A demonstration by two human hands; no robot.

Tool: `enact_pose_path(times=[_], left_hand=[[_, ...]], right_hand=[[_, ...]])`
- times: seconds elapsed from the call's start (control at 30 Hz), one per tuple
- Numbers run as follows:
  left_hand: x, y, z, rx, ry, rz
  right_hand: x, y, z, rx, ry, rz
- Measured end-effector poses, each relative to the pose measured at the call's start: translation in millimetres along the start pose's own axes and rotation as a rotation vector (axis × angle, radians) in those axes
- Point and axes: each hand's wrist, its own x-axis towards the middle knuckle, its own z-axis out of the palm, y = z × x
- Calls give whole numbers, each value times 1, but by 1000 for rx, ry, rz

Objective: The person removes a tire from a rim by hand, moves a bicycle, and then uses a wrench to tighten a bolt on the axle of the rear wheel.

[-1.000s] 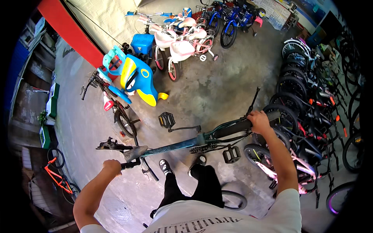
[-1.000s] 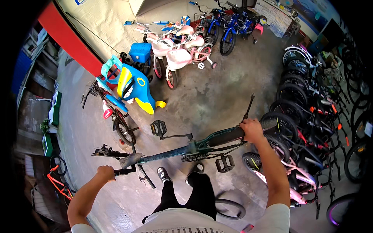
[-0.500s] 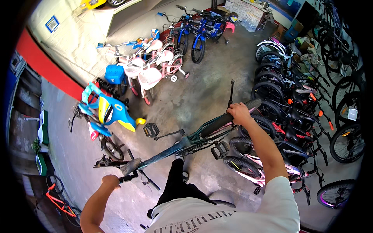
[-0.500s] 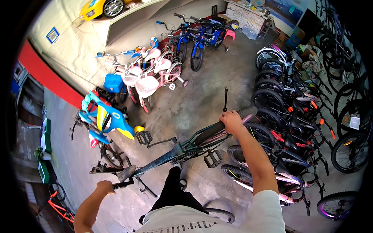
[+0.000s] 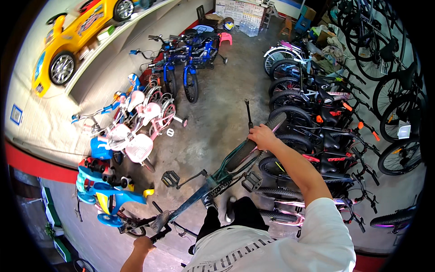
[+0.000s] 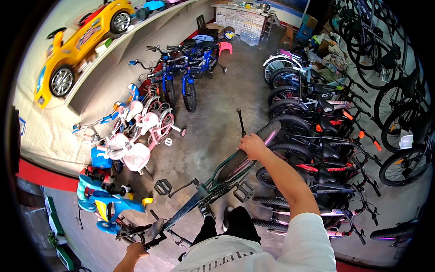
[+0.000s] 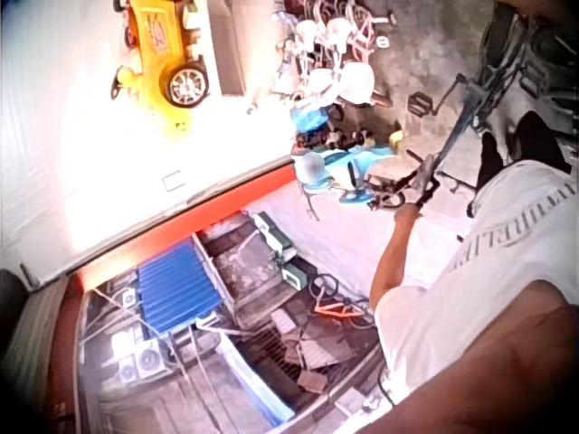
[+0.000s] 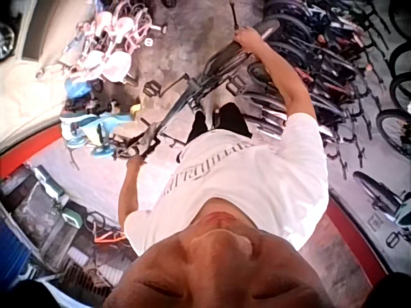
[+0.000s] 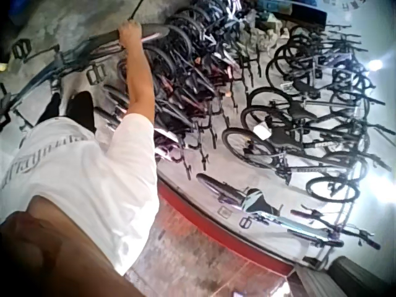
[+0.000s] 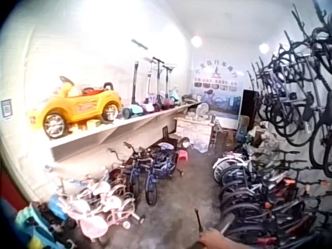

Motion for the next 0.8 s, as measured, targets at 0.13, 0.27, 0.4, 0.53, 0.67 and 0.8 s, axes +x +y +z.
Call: enact_pose_path(times=[0.13, 0.27, 0.4, 0.53, 0.67, 0.8], left_hand=[[26, 29, -63, 37, 15, -34], [51, 81, -147, 31, -13, -42], [51, 138, -232, -48, -79, -149], [55, 183, -309, -79, -62, -181], [74, 229, -385, -96, -103, -168], [101, 267, -457, -139, -40, -155]], right_hand=[[43, 85, 13, 23, 3, -10], [77, 181, 28, 54, 32, -28], [130, 274, 34, 75, 59, -79], [186, 359, 31, 87, 20, -124], [240, 444, 29, 41, 43, -147], [287, 520, 43, 23, 40, -147]])
